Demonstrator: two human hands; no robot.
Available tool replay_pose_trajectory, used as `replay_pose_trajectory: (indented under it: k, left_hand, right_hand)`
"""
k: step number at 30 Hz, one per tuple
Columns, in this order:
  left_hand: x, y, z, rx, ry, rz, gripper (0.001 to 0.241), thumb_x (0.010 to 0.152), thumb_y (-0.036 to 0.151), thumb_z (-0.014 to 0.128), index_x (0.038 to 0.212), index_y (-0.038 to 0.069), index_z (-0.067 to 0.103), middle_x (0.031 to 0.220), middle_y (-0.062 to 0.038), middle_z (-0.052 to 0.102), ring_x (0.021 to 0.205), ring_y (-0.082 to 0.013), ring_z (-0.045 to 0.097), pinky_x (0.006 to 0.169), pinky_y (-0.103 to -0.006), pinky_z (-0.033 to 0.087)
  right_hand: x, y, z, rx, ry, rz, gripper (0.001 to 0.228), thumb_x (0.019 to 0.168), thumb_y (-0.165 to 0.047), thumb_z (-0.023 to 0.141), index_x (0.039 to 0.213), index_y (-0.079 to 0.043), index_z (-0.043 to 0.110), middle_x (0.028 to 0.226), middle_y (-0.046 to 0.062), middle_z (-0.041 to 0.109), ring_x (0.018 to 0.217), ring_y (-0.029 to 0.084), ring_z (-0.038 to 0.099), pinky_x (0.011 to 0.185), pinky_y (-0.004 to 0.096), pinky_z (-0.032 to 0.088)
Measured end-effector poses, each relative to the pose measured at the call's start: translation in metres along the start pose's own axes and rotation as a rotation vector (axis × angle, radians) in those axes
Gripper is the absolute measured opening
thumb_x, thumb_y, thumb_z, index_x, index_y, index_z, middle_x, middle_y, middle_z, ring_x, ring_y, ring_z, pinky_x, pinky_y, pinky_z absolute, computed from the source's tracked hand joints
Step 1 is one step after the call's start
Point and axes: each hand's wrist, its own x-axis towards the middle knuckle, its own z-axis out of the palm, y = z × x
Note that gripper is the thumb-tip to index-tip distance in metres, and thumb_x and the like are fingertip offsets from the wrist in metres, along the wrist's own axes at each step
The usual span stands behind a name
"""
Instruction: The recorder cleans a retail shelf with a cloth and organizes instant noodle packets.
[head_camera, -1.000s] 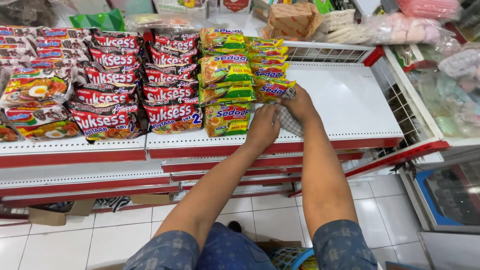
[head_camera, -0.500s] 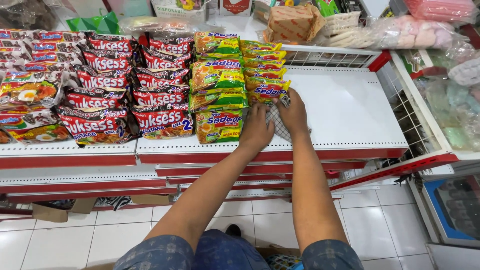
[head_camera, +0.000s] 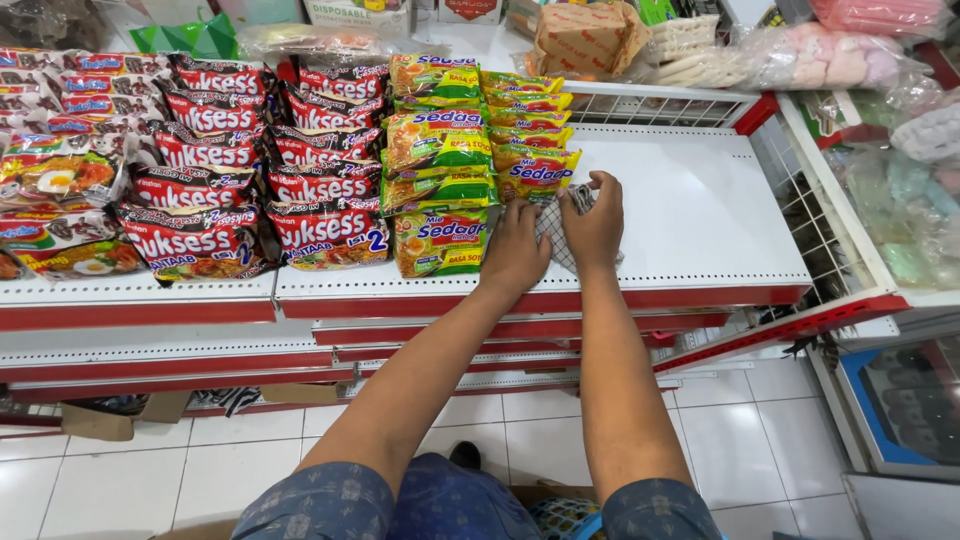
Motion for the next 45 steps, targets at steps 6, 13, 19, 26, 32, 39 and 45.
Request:
replay_pose_trajectory:
  k: [6, 13, 19, 26, 32, 39, 45]
  left_hand:
    - [-0.006, -0.001, 0.001, -0.03, -0.047, 0.122, 0.043, 0.092, 0.02, 0.067, 0.128, 0.0, 0.055, 0.125, -0.019, 0.061, 0.12, -0.0373, 0.057, 0.106, -0.0468, 0.044]
    - [-0.026, 0.013, -0.015, -0.18, -0.106, 0.322, 0.045, 0.091, 0.016, 0.069, 0.132, 0.004, 0.056, 0.134, -0.018, 0.061, 0.13, -0.0366, 0.055, 0.113, -0.0455, 0.043]
    - [-0.142, 0.033, -0.038, -0.638, -0.296, 0.229, 0.082, 0.081, 0.031, 0.083, 0.143, 0.001, 0.039, 0.144, -0.025, 0.047, 0.131, -0.0334, 0.053, 0.11, -0.0453, 0.045]
    - [-0.288, -0.047, -0.004, -0.642, -1.357, -0.326, 0.054, 0.093, 0.038, 0.07, 0.136, 0.006, 0.059, 0.125, -0.012, 0.072, 0.115, -0.023, 0.069, 0.101, -0.038, 0.054]
    - [-0.349, -0.044, 0.018, -0.797, -1.641, -0.282, 0.046, 0.096, 0.034, 0.068, 0.132, 0.006, 0.06, 0.122, -0.012, 0.071, 0.108, -0.0192, 0.067, 0.095, -0.0351, 0.054]
    - [-0.351, -0.003, 0.009, -0.437, -1.404, 0.233, 0.039, 0.089, 0.026, 0.073, 0.12, 0.004, 0.063, 0.108, -0.013, 0.067, 0.086, -0.028, 0.07, 0.079, -0.0397, 0.057]
    - [-0.36, 0.01, 0.008, -0.403, -1.428, 0.386, 0.021, 0.093, 0.018, 0.07, 0.11, 0.005, 0.069, 0.105, -0.013, 0.069, 0.098, -0.0301, 0.069, 0.087, -0.0418, 0.055]
  right_hand:
    - [-0.016, -0.026, -0.025, -0.043, -0.035, 0.275, 0.05, 0.091, -0.036, 0.08, 0.121, -0.004, 0.057, 0.111, 0.015, 0.068, 0.104, 0.03, 0.068, 0.088, 0.04, 0.054]
    - [-0.085, -0.011, -0.057, 0.093, 0.129, 0.475, 0.047, 0.096, -0.045, 0.075, 0.119, -0.006, 0.062, 0.116, 0.015, 0.072, 0.105, 0.027, 0.072, 0.091, 0.037, 0.059]
    - [-0.251, -0.032, -0.111, 0.969, 0.506, 0.664, 0.049, 0.098, -0.033, 0.068, 0.136, -0.006, 0.052, 0.126, 0.011, 0.064, 0.112, 0.025, 0.066, 0.096, 0.041, 0.057]
    - [-0.492, -0.08, -0.11, 1.304, 0.55, 1.343, 0.056, 0.09, -0.03, 0.069, 0.137, -0.003, 0.055, 0.129, 0.017, 0.068, 0.115, 0.034, 0.067, 0.098, 0.052, 0.055]
    - [-0.556, -0.135, -0.115, 1.348, 0.772, 1.492, 0.061, 0.088, -0.037, 0.069, 0.139, -0.007, 0.056, 0.133, 0.014, 0.068, 0.118, 0.03, 0.067, 0.101, 0.048, 0.054]
    - [-0.584, -0.076, -0.191, 0.2, 0.738, 1.414, 0.045, 0.083, -0.018, 0.077, 0.122, 0.002, 0.067, 0.107, 0.014, 0.076, 0.09, 0.024, 0.073, 0.08, 0.041, 0.058]
    - [-0.572, -0.029, -0.263, -0.493, 0.599, 1.012, 0.051, 0.085, -0.016, 0.075, 0.129, 0.002, 0.055, 0.112, 0.026, 0.074, 0.105, 0.043, 0.071, 0.083, 0.045, 0.057]
